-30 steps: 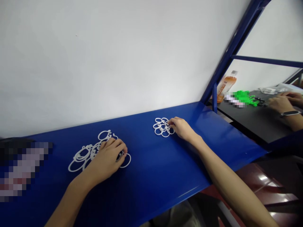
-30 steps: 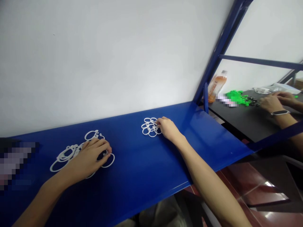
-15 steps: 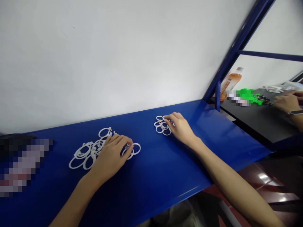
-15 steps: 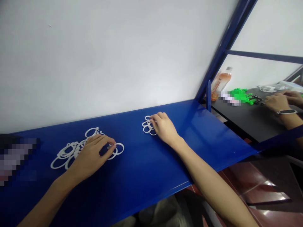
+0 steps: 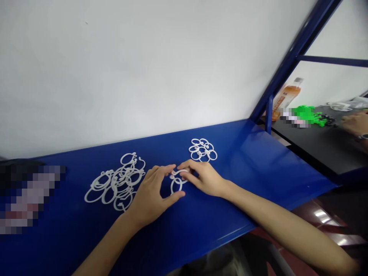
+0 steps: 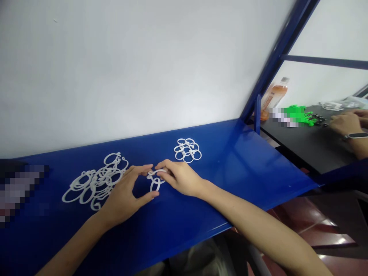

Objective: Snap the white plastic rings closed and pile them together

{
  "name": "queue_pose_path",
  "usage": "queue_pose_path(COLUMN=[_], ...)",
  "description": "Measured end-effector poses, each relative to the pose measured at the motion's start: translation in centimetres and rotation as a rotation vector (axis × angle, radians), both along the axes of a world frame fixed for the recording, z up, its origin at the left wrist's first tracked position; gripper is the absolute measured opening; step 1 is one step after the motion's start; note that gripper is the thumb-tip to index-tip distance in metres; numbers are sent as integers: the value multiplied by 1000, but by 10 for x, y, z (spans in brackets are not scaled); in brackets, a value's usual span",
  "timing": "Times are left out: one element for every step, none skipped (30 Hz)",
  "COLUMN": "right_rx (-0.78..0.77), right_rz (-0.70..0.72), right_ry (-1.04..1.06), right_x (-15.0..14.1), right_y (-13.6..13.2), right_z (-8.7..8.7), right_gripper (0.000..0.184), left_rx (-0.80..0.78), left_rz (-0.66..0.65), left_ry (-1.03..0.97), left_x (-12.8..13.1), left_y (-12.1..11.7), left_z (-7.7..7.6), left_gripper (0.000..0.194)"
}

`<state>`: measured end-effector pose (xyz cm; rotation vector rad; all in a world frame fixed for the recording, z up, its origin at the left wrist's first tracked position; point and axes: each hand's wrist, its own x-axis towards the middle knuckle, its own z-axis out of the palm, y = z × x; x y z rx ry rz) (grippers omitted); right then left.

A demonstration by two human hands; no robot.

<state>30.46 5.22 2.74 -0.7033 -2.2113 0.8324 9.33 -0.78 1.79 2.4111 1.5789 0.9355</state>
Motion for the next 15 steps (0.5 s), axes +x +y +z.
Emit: queue_pose_path(right_rx=[1,14,35,63,92,121,148,172,197,222,242,257,266,267,259], right_rz=[1,6,15,26,37,43,45,39,24,3,-20,-42,-61,-81,-100], right_ry=[5,5,0,-9,-21,-37,-59,-88,-125,-168,-214,-258,-293,-315,-323], right_x=[1,2,3,4,5,6,7,8,10,11,12,13,13,13,13], right_y=[1,2,3,4,5,7,8,9,11,13,14,16,16,17,17], right_z=[1,1,1,1,1,0,0,-1,-2,-3,-3,-3,-4,-4,-4], right_gripper=[16,16,16,16,17,18,19,20,21,22,23,23,23,23,22], left_rx=[-60,-106,-140,-161,-172,-174,-168,-158,-147,-135,-122,-110,-100,-92,-84], left_rz=[5,1,-8,-20,-31,-40,-43,-40,-32,-18,-1,18,38,53,62], left_ry=[25,46,64,75,83,86,86,87,90,97,110,129,154,179,202], left_x=[0,1,1,2,2,3,3,2,2,0,-1,-3,-4,-5,-6], left_y=[0,0,0,1,2,3,4,5,6,7,7,7,7,6,6], left_z=[-1,-3,-4,-5,-6,-6,-6,-5,-5,-4,-4,-4,-4,-4,-4], left_gripper=[67,73,71,64,54,46,40,37,36,35,34,32,32,32,35])
